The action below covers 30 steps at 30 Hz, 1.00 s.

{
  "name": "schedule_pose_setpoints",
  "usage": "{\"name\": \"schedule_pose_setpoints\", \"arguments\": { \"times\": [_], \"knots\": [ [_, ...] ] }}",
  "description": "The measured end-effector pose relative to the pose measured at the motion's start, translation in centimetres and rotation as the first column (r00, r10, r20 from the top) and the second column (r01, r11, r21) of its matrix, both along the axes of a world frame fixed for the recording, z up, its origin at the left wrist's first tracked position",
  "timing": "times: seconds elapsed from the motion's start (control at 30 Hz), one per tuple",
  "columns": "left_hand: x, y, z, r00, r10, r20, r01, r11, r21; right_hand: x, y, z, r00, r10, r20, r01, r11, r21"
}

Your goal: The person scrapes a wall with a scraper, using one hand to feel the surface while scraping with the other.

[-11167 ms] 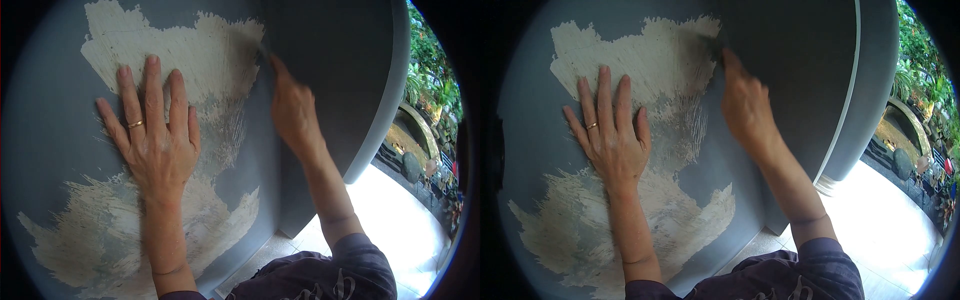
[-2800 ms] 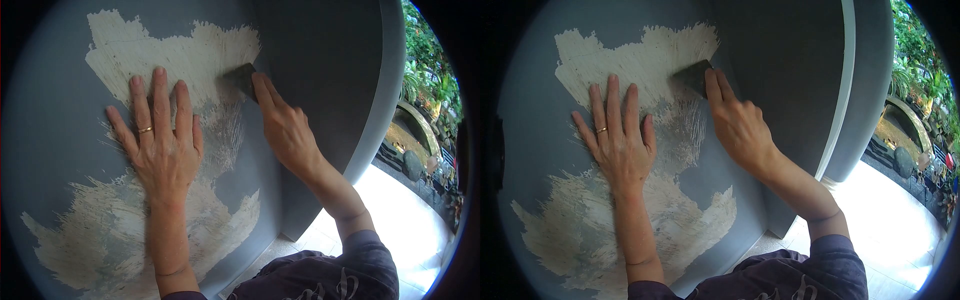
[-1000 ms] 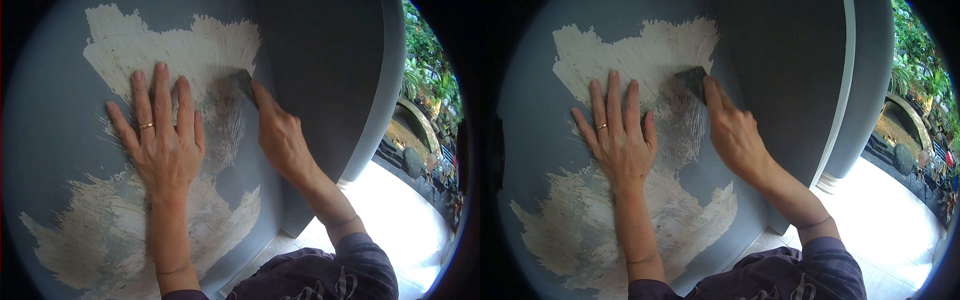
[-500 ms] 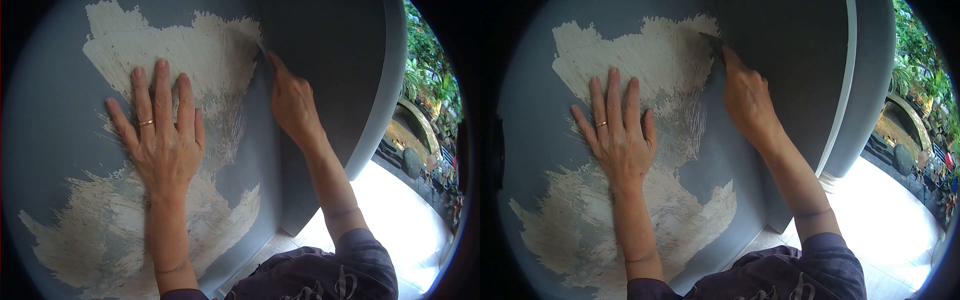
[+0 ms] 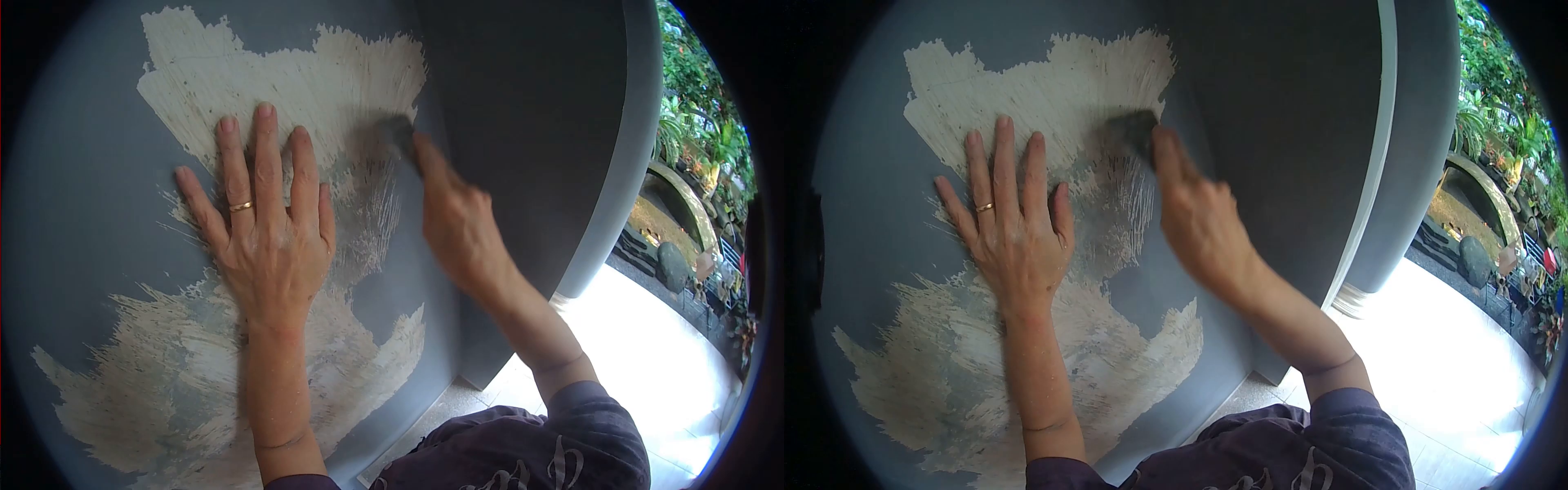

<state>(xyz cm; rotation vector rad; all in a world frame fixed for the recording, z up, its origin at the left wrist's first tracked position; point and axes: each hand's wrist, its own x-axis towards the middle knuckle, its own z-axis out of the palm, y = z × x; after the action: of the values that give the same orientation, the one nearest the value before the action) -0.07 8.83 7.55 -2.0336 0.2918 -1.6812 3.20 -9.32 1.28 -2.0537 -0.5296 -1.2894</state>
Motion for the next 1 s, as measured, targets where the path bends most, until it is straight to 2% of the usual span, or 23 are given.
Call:
{"name": "schedule_pose_setpoints", "arguments": {
  "times": [0.1,0.13,0.23,0.33,0.43,0.47,0.5,0.57,0.67,0.77,0.8,0.9,1.0],
  "knots": [
    [-0.2,0.0,-0.1,1.000,0.002,-0.016,-0.002,1.000,0.002,0.0,-0.2,-0.2,1.000,-0.003,0.013,0.003,1.000,-0.001],
    [-0.3,0.0,-0.1,1.000,0.000,-0.019,0.000,1.000,-0.001,0.1,-1.0,0.9,0.988,0.004,-0.155,0.001,0.999,0.032],
    [-0.1,0.1,-0.2,1.000,-0.020,-0.013,0.020,1.000,-0.001,0.0,-1.5,2.4,0.970,0.049,-0.240,-0.033,0.997,0.072],
    [0.1,0.1,-0.2,1.000,-0.029,-0.006,0.029,1.000,-0.003,-0.3,-0.4,0.4,0.999,0.006,-0.045,-0.006,1.000,0.013],
    [-0.2,0.0,-0.1,1.000,-0.011,-0.026,0.011,1.000,-0.004,0.2,-0.6,0.4,0.999,0.003,-0.036,-0.002,1.000,0.013],
    [-0.2,0.0,-0.1,1.000,-0.011,-0.023,0.011,1.000,0.000,0.3,-1.3,1.4,0.982,0.020,-0.190,-0.006,0.997,0.073],
    [-0.2,0.1,-0.2,1.000,-0.012,-0.021,0.012,1.000,0.004,0.4,-1.4,1.8,0.981,0.029,-0.191,-0.013,0.996,0.084],
    [-0.2,0.0,-0.3,1.000,-0.011,-0.016,0.011,1.000,0.004,0.5,-1.6,2.4,0.982,0.044,-0.186,-0.025,0.995,0.102],
    [-0.1,0.0,0.0,1.000,-0.012,-0.003,0.012,1.000,0.004,0.4,-0.8,0.7,1.000,0.012,-0.026,-0.011,1.000,0.028],
    [-0.2,0.0,-0.2,1.000,-0.004,-0.008,0.004,1.000,0.004,0.5,-0.7,0.4,0.999,-0.005,-0.044,0.007,0.999,0.043],
    [-0.2,0.1,-0.2,1.000,0.000,-0.006,0.000,1.000,0.010,0.9,-1.4,1.2,0.980,-0.003,-0.199,0.022,0.995,0.093],
    [-0.1,0.1,-0.1,1.000,0.007,-0.001,-0.007,1.000,0.014,1.2,-1.9,2.2,0.985,0.011,-0.174,0.007,0.995,0.104],
    [-0.1,0.0,-0.2,1.000,-0.003,-0.006,0.003,1.000,0.010,1.1,-1.1,0.6,0.999,-0.024,-0.048,0.027,0.999,0.047]
  ]
}}
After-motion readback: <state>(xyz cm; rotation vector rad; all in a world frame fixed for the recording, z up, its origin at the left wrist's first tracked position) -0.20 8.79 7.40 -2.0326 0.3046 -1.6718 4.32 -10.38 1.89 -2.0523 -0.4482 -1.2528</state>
